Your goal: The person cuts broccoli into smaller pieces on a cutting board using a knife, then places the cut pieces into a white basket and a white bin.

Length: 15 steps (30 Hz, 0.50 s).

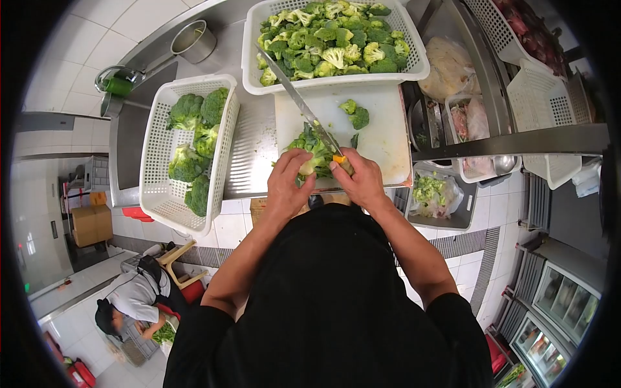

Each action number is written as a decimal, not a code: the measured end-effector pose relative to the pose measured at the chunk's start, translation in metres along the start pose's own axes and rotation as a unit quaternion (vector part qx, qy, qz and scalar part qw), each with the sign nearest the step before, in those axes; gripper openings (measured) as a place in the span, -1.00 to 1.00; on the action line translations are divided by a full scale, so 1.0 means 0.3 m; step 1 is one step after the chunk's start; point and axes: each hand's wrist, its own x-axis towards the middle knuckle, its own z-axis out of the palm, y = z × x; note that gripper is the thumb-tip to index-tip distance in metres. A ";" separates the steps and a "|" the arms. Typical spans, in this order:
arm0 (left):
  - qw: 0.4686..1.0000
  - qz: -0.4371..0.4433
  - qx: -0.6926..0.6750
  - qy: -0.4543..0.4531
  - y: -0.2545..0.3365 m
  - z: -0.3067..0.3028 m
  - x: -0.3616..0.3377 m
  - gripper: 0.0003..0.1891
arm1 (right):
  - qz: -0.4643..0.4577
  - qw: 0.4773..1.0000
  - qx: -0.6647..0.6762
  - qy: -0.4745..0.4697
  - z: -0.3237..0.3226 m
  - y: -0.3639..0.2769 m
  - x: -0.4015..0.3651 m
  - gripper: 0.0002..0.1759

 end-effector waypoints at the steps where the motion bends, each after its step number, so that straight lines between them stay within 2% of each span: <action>1: 1.000 0.010 0.000 0.002 -0.001 0.005 -0.001 -0.55 | -0.012 1.000 0.017 0.013 -0.005 -0.021 0.006 -0.66; 3: 1.000 0.020 0.000 0.002 0.000 0.008 -0.001 -0.55 | -0.023 0.999 0.033 0.027 -0.008 -0.018 0.020 -0.67; 5: 1.000 0.008 0.010 -0.014 0.007 0.008 0.001 -0.58 | -0.020 0.989 -0.100 -0.110 -0.011 0.017 0.052 -0.67; 6: 1.000 0.010 0.010 -0.015 0.006 0.008 0.005 -0.58 | -0.019 0.989 -0.100 -0.107 -0.015 0.012 0.051 -0.67; 8: 0.999 -0.029 -0.017 0.003 -0.006 0.002 0.014 -0.59 | 0.070 0.991 -0.058 -0.096 -0.020 -0.003 0.065 -0.67; 9: 0.999 -0.033 -0.016 0.005 -0.017 0.000 0.008 -0.59 | 0.068 0.991 -0.057 -0.101 -0.023 -0.008 0.065 -0.67; 11: 0.992 -0.107 -0.041 0.044 -0.042 -0.003 0.017 -0.59 | 0.145 0.986 -0.030 -0.079 -0.042 -0.008 0.073 -0.64; 12: 0.993 -0.106 -0.040 0.044 -0.041 -0.016 0.022 -0.59 | 0.144 0.986 -0.030 -0.077 -0.035 0.016 0.062 -0.64; 14: 0.998 -0.032 -0.012 0.056 -0.033 -0.044 0.035 -0.62 | 0.077 0.996 -0.029 -0.029 -0.010 0.081 0.026 -0.63; 15: 0.999 0.001 -0.002 0.039 -0.036 -0.048 0.037 -0.67 | 0.077 0.996 -0.030 -0.030 -0.014 0.083 0.015 -0.63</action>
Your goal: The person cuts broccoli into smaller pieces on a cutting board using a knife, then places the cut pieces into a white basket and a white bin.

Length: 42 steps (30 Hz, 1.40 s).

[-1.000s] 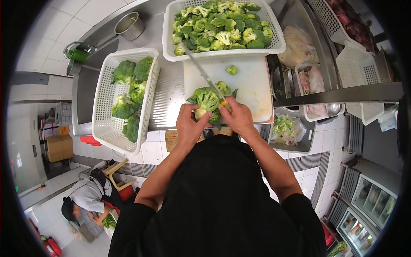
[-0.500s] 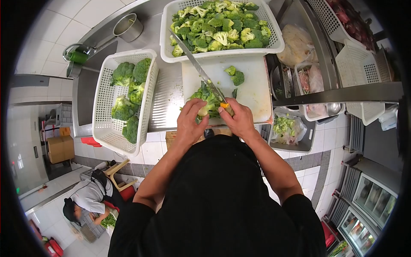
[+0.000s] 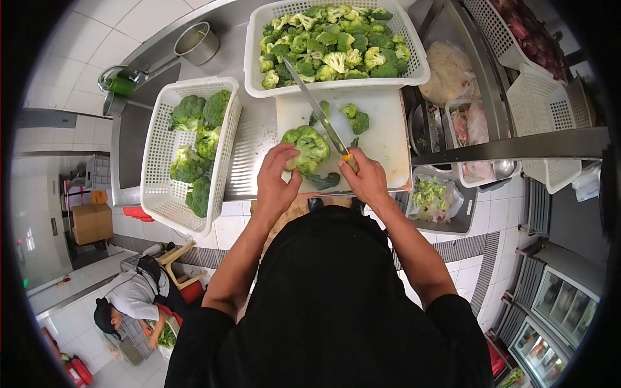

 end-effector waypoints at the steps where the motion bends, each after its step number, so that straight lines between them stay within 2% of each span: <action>1: 1.000 -0.003 0.000 0.001 -0.004 0.004 -0.006 -0.67 | 0.007 1.000 0.014 -0.004 -0.001 0.003 -0.012 -0.63; 3: 0.998 0.028 -0.018 -0.053 -0.014 0.009 -0.014 -0.70 | 0.013 0.999 0.029 -0.009 0.009 0.003 -0.029 -0.63; 5: 0.998 0.013 -0.032 -0.052 -0.006 0.031 -0.011 -0.75 | 0.031 0.999 0.030 -0.023 0.016 0.014 -0.041 -0.63; 7: 0.996 -0.061 -0.051 0.048 0.006 0.056 -0.010 -0.75 | 0.002 1.000 0.025 -0.004 0.036 0.033 -0.054 -0.61; 8: 0.996 -0.059 -0.052 0.047 0.004 0.060 -0.004 -0.75 | -0.030 0.999 0.021 0.014 0.046 0.043 -0.057 -0.60; 11: 0.991 -0.107 -0.055 0.063 0.009 0.060 0.008 -0.69 | -0.011 1.000 0.027 -0.007 0.035 0.026 -0.063 -0.61; 13: 0.996 -0.077 0.051 0.007 0.024 0.051 0.009 -0.59 | -0.026 0.999 0.027 0.006 0.028 0.010 -0.057 -0.61; 14: 0.996 -0.078 0.052 0.007 0.036 0.054 0.009 -0.59 | -0.041 0.999 0.027 0.017 0.026 0.002 -0.057 -0.61; 16: 0.985 -0.168 0.026 -0.039 0.072 0.066 0.013 -0.58 | -0.039 0.999 0.030 0.008 0.022 -0.010 -0.045 -0.62; 17: 0.985 -0.169 0.026 -0.039 0.069 0.066 0.011 -0.58 | -0.036 0.999 0.033 0.000 0.019 -0.015 -0.038 -0.62; 19: 0.996 -0.088 0.006 -0.023 0.056 0.063 0.007 -0.60 | -0.062 0.997 0.046 0.016 0.014 -0.027 -0.031 -0.62; 20: 0.996 -0.088 0.006 -0.023 0.051 0.061 0.003 -0.60 | -0.087 0.994 0.060 0.033 0.011 -0.034 -0.029 -0.63; 24: 0.999 -0.024 0.018 -0.029 0.032 0.061 -0.014 -0.59 | -0.076 0.993 0.088 0.025 -0.024 -0.115 -0.025 -0.67; 29: 0.998 0.012 0.029 -0.047 0.014 0.056 0.004 -0.60 | -0.090 0.992 -0.034 -0.076 -0.008 -0.099 0.042 -0.68; 30: 0.999 -0.016 0.004 -0.035 0.009 0.053 0.011 -0.60 | -0.093 0.992 -0.035 -0.076 -0.006 -0.110 0.056 -0.68; 32: 0.998 -0.050 -0.020 -0.021 0.007 0.048 -0.003 -0.61 | 0.005 1.000 0.004 -0.013 -0.002 -0.131 0.060 -0.67; 34: 0.970 -0.191 -0.146 -0.020 0.010 0.046 -0.005 -0.62 | 0.016 1.000 0.009 -0.026 -0.036 -0.146 0.061 -0.66; 36: 0.966 -0.206 -0.156 -0.024 0.003 0.048 -0.005 -0.62 | 0.028 0.999 0.014 -0.038 -0.042 -0.147 0.048 -0.65; 38: 0.961 -0.221 -0.166 -0.027 -0.004 0.055 -0.003 -0.62 | -0.038 0.998 0.054 0.017 -0.018 -0.129 0.016 -0.63; 39: 0.962 -0.222 -0.160 -0.023 0.000 0.057 0.002 -0.62 | -0.038 0.998 0.053 0.017 0.002 -0.113 0.015 -0.63; 42: 0.965 -0.223 -0.137 -0.025 0.013 0.055 0.012 -0.61 | -0.036 0.999 -0.013 -0.010 0.038 -0.081 0.022 -0.63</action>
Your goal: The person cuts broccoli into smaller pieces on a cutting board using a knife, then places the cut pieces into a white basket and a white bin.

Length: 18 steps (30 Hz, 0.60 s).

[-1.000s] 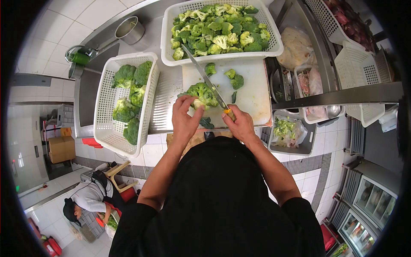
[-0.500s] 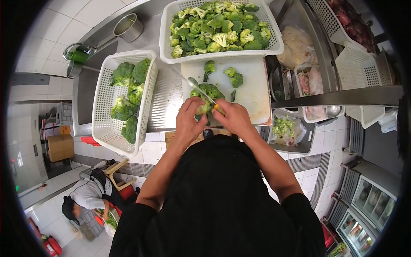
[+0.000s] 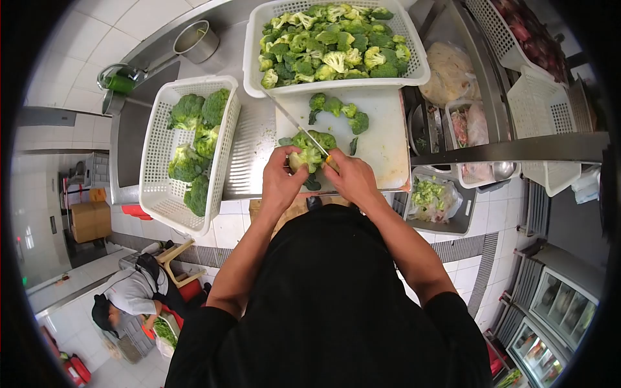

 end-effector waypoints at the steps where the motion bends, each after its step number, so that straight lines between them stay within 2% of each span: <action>1: 1.000 -0.001 0.016 -0.001 0.005 0.002 0.001 -0.60 | 0.008 1.000 -0.017 -0.024 -0.004 0.003 0.009 -0.62; 3: 1.000 -0.012 0.019 -0.004 0.002 -0.003 0.015 -0.60 | 0.012 0.998 -0.032 -0.050 -0.009 0.001 0.029 -0.62; 5: 0.999 -0.024 0.020 -0.009 -0.007 -0.014 0.024 -0.60 | 0.036 0.999 0.016 -0.031 -0.017 -0.006 0.036 -0.62; 9: 0.999 -0.043 0.014 -0.012 0.004 -0.038 0.025 -0.62 | 0.039 0.999 0.009 -0.013 -0.022 0.030 0.026 -0.63; 11: 0.998 -0.041 0.037 -0.010 0.007 -0.045 0.019 -0.62 | -0.012 0.999 0.043 0.025 -0.022 0.021 0.001 -0.64; 13: 0.999 -0.046 -0.023 -0.013 -0.008 -0.040 0.014 -0.63 | -0.024 0.998 0.048 0.035 0.002 0.007 -0.002 -0.64; 15: 0.999 -0.028 -0.017 -0.013 -0.020 -0.033 0.005 -0.63 | -0.040 0.997 0.053 0.048 0.018 0.016 0.006 -0.65; 17: 1.000 -0.008 -0.012 -0.012 -0.037 -0.027 0.000 -0.63 | -0.055 0.994 -0.059 -0.074 0.026 0.047 0.029 -0.65; 18: 1.000 0.003 -0.024 -0.005 -0.042 -0.025 -0.002 -0.63 | -0.056 0.994 -0.060 -0.073 0.018 0.041 0.030 -0.65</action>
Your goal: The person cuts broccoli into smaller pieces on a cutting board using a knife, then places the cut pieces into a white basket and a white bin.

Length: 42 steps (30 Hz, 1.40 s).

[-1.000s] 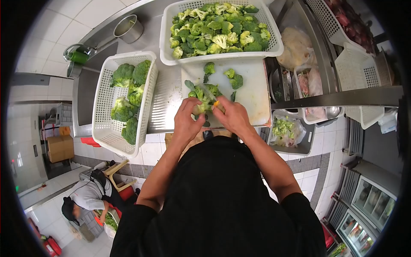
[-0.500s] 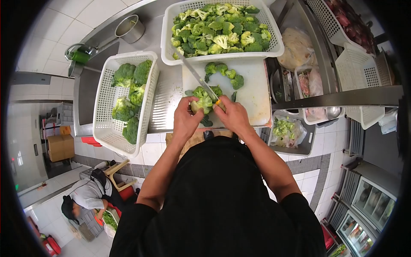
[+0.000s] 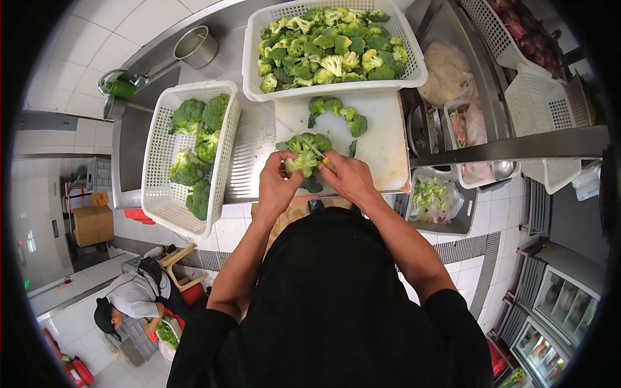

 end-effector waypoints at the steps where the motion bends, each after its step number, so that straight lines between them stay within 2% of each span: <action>1: 1.000 0.011 -0.012 0.009 -0.006 -0.001 0.003 -0.62 | 0.028 0.999 0.018 0.034 -0.008 -0.006 0.001 -0.65; 2: 0.999 -0.015 0.024 -0.026 -0.016 -0.029 0.002 -0.64 | 0.058 0.996 0.037 0.064 -0.014 -0.012 -0.006 -0.65; 3: 0.999 -0.018 0.023 -0.024 -0.011 -0.032 -0.005 -0.64 | 0.058 0.996 0.037 0.061 -0.029 -0.016 -0.008 -0.65; 6: 0.963 0.205 0.173 -0.001 0.028 -0.045 -0.009 -0.68 | 0.075 0.991 0.046 0.104 -0.063 0.002 0.002 -0.64; 9: 0.974 0.177 0.142 -0.008 0.017 -0.020 -0.020 -0.75 | 0.058 0.992 0.065 0.090 -0.053 0.023 -0.019 -0.65; 10: 0.985 0.127 0.117 -0.012 0.024 -0.015 -0.021 -0.79 | 0.058 0.992 0.065 0.090 -0.046 0.024 -0.023 -0.65; 11: 0.985 0.127 0.117 -0.013 0.024 -0.007 -0.023 -0.79 | 0.036 0.992 0.074 0.100 -0.038 0.026 -0.027 -0.65; 13: 0.972 0.177 0.151 0.038 0.025 0.003 -0.026 -0.76 | 0.015 0.990 0.082 0.110 -0.038 0.009 -0.028 -0.66; 17: 0.967 0.189 0.167 0.046 0.036 0.022 -0.039 -0.70 | 0.025 0.995 0.080 0.049 -0.078 -0.045 -0.028 -0.66; 18: 0.959 0.220 0.178 0.031 0.033 0.029 -0.039 -0.67 | 0.029 0.996 0.076 0.024 -0.090 -0.057 -0.027 -0.65; 19: 0.949 0.250 0.189 0.017 0.031 0.036 -0.040 -0.64 | 0.029 0.996 0.076 0.023 -0.095 -0.066 -0.028 -0.65; 25: 0.938 0.283 0.202 0.001 0.044 0.049 -0.046 -0.64 | -0.025 0.989 0.114 0.096 -0.137 -0.104 -0.041 -0.67; 27: 0.934 0.292 0.205 -0.002 0.043 0.050 -0.045 -0.64 | -0.010 0.999 -0.009 -0.049 -0.159 -0.080 -0.017 -0.66; 31: 0.942 0.270 0.199 -0.003 0.022 0.043 -0.039 -0.65 | 0.012 0.999 0.011 -0.030 -0.167 -0.088 0.003 -0.64; 33: 0.952 0.249 0.180 0.002 0.022 0.037 -0.039 -0.66 | 0.079 0.996 0.031 0.026 -0.165 -0.095 0.019 -0.64; 36: 0.959 0.224 0.171 0.011 0.026 0.034 -0.047 -0.66 | 0.026 0.995 0.078 0.059 -0.165 -0.098 -0.009 -0.64; 40: 0.943 0.271 0.192 -0.005 0.034 0.041 -0.060 -0.67 | 0.003 0.991 0.108 0.077 -0.164 -0.120 -0.027 -0.66; 42: 0.937 0.283 0.205 -0.020 0.037 0.041 -0.067 -0.67 | -0.009 0.997 -0.046 -0.060 -0.161 -0.081 -0.017 -0.68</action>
